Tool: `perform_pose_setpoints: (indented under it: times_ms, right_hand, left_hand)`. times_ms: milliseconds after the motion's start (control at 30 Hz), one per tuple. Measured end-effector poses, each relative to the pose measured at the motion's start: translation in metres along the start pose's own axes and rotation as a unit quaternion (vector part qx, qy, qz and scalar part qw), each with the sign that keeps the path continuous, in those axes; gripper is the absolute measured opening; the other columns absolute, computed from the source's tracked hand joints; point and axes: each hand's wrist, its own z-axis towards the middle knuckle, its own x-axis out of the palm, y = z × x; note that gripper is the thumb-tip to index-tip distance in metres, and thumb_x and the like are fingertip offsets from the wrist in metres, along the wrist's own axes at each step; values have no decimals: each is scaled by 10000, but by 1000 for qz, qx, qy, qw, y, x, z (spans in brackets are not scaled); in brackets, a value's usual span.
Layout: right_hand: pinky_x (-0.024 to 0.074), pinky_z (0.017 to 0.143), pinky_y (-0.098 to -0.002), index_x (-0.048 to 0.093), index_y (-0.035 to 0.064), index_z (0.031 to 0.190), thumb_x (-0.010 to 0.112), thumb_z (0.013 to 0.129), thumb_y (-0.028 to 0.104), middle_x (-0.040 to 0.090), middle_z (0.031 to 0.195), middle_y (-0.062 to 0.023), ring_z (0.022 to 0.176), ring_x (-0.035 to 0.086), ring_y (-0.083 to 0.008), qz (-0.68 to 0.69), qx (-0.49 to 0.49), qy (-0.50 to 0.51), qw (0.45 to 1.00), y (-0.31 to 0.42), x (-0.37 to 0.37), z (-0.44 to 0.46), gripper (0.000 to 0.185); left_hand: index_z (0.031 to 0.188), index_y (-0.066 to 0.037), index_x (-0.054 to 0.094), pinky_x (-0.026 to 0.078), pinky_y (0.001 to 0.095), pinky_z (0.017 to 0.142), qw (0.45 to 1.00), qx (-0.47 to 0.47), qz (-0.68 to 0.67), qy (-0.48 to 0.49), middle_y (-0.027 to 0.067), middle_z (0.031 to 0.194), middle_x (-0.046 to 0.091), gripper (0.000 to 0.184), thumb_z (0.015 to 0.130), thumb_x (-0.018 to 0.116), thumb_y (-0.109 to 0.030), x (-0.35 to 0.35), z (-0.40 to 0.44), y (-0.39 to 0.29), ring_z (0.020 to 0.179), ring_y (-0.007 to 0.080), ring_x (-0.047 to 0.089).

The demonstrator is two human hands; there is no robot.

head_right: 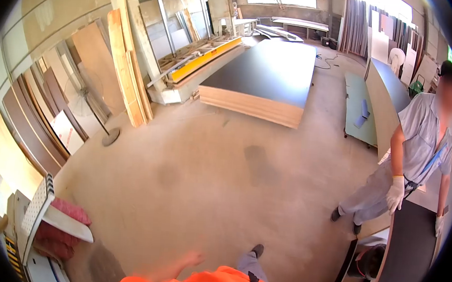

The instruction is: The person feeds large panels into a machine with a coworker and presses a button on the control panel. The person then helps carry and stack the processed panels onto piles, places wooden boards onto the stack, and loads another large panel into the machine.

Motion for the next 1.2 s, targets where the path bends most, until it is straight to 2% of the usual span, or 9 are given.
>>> perform_pose_setpoints:
  times_ms: [33, 67, 167, 267, 367, 533, 767, 967, 1200]
  right_hand:
    - [547, 590, -373, 716, 91, 781, 619, 826, 286, 680, 772, -41, 779, 683, -157, -409, 10, -79, 909, 37, 57, -2, 222]
    - [544, 588, -368, 715, 91, 774, 615, 835, 288, 680, 754, -45, 750, 681, -163, -601, -20, -45, 797, 68, 85, 8, 229]
    - [535, 581, -353, 713, 91, 755, 604, 861, 294, 681, 698, -58, 662, 674, -180, -703, -162, 26, 692, 150, 131, 57, 253]
    - [499, 547, -361, 701, 103, 770, 604, 855, 291, 651, 657, -54, 577, 619, -167, -531, -154, -71, 830, 223, 141, 151, 228]
    - [459, 511, -290, 628, 50, 1226, 674, 840, 142, 668, 777, -59, 603, 588, -152, -244, -102, -171, 949, 385, 251, 95, 400]
    - [500, 615, -272, 652, 23, 1191, 678, 857, 276, 707, 903, -59, 729, 625, -131, -224, -188, -244, 925, 482, 279, 58, 420]
    - [534, 690, -308, 681, 64, 1117, 680, 880, 278, 709, 923, -53, 813, 666, -142, 106, -149, -399, 899, 437, 205, 41, 320]
    - [531, 737, -333, 613, 60, 1127, 648, 917, 304, 680, 988, -79, 849, 656, -184, 389, -241, -460, 761, 478, 208, -45, 324]
    - [526, 699, -331, 579, 65, 1176, 708, 881, 377, 656, 1011, -80, 828, 643, -178, 550, -352, -427, 626, 548, 131, -54, 448]
  left_hand:
    - [1194, -137, 620, 517, 469, 818, 999, -10, 33, -5, 134, 1007, 692, 404, 882, 585, -391, 22, 1, 53, 961, 344, 649]
    - [1262, -169, 617, 516, 478, 852, 997, -17, 68, -19, 125, 1043, 692, 443, 883, 586, -396, 29, -17, 86, 1004, 346, 646]
    - [1180, -143, 666, 502, 483, 886, 974, -53, 186, 116, 136, 1110, 683, 391, 907, 526, -386, -18, -33, 97, 1040, 347, 636]
    - [1135, -116, 664, 508, 474, 844, 947, -95, 249, 177, 141, 1109, 684, 348, 918, 519, -346, -36, -40, 89, 1001, 334, 646]
    - [1109, -100, 656, 509, 441, 797, 972, -199, 60, 111, 130, 1064, 686, 325, 922, 507, -320, -57, 26, 60, 942, 304, 649]
    - [1064, -72, 643, 510, 387, 719, 957, -206, -182, 88, 112, 989, 689, 290, 930, 487, -275, -97, 199, -58, 844, 254, 653]
    - [1003, -34, 625, 511, 310, 610, 970, -106, -98, 195, 88, 884, 693, 253, 941, 459, -214, -206, 426, -152, 706, 184, 659]
    - [1010, -12, 619, 507, 307, 553, 971, -62, -33, 227, 78, 814, 676, 236, 921, 494, -191, -287, 603, -247, 655, 185, 651]
    - [905, -6, 663, 506, 299, 579, 985, -13, -30, 167, 80, 795, 673, 162, 866, 580, -139, -242, 670, -414, 641, 173, 615]
